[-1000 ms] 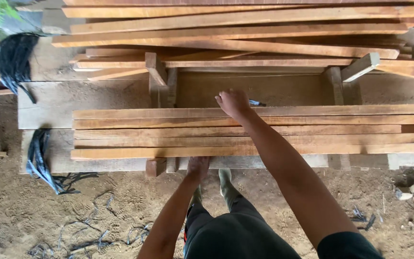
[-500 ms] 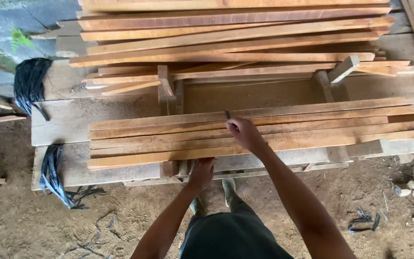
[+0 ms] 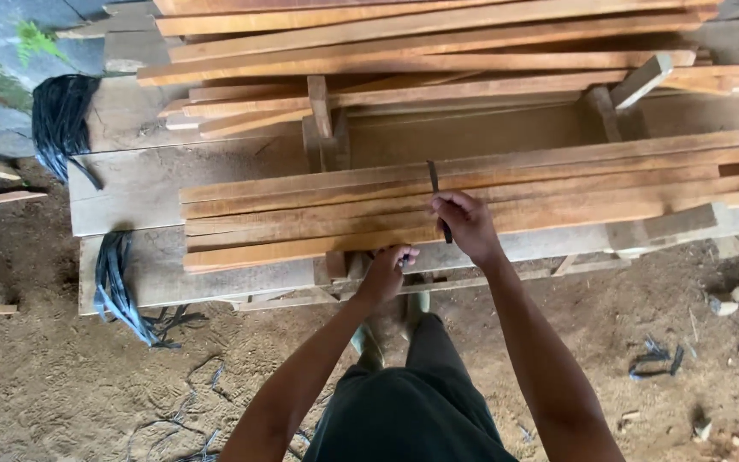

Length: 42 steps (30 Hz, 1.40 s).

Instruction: Bundling long strips of wood together using flexible tying material.

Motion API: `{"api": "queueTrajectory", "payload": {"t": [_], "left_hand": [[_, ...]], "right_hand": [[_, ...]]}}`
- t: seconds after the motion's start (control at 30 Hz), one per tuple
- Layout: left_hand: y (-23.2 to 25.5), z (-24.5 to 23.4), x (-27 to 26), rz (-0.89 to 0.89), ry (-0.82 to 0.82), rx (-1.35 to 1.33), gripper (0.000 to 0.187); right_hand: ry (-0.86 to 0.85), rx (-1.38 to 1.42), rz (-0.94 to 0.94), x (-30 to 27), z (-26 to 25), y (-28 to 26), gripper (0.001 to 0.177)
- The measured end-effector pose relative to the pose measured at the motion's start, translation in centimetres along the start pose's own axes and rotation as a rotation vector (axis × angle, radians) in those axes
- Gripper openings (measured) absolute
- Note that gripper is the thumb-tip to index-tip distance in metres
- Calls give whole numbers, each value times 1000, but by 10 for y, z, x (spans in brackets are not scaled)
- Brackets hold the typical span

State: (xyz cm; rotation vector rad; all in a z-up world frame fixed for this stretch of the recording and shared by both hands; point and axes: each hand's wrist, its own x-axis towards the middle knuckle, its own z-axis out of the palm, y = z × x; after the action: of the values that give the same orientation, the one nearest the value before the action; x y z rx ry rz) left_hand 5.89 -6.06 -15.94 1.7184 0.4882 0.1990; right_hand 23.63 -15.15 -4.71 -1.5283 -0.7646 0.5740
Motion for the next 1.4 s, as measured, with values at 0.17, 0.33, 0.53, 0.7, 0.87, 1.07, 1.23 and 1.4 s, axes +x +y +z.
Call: {"api": "queueTrajectory", "payload": {"t": [0.17, 0.33, 0.53, 0.7, 0.87, 1.07, 1.23, 1.4], "left_hand": [[10, -3, 1, 23, 23, -96, 46], [16, -1, 5, 62, 81, -223, 48], [55, -16, 8, 142, 157, -246, 17], [101, -42, 24, -171, 117, 265, 30], [63, -70, 62, -257, 88, 525, 26], [33, -92, 73, -318, -174, 821, 45], [54, -99, 67, -335, -147, 731, 40], [45, -94, 74, -370, -92, 651, 34]], "right_hand": [[31, 149, 16, -4, 4, 8, 17], [-40, 181, 13, 19, 4, 17, 26], [-65, 239, 48, 48, 15, -23, 35], [-124, 105, 129, 68, 27, -14, 28], [-188, 12, 285, 101, 25, 16, 19], [-293, -112, 200, 149, 41, 54, 22], [-355, 23, 80, 200, 65, 83, 20], [-244, 214, -36, 231, 72, 58, 17]]}}
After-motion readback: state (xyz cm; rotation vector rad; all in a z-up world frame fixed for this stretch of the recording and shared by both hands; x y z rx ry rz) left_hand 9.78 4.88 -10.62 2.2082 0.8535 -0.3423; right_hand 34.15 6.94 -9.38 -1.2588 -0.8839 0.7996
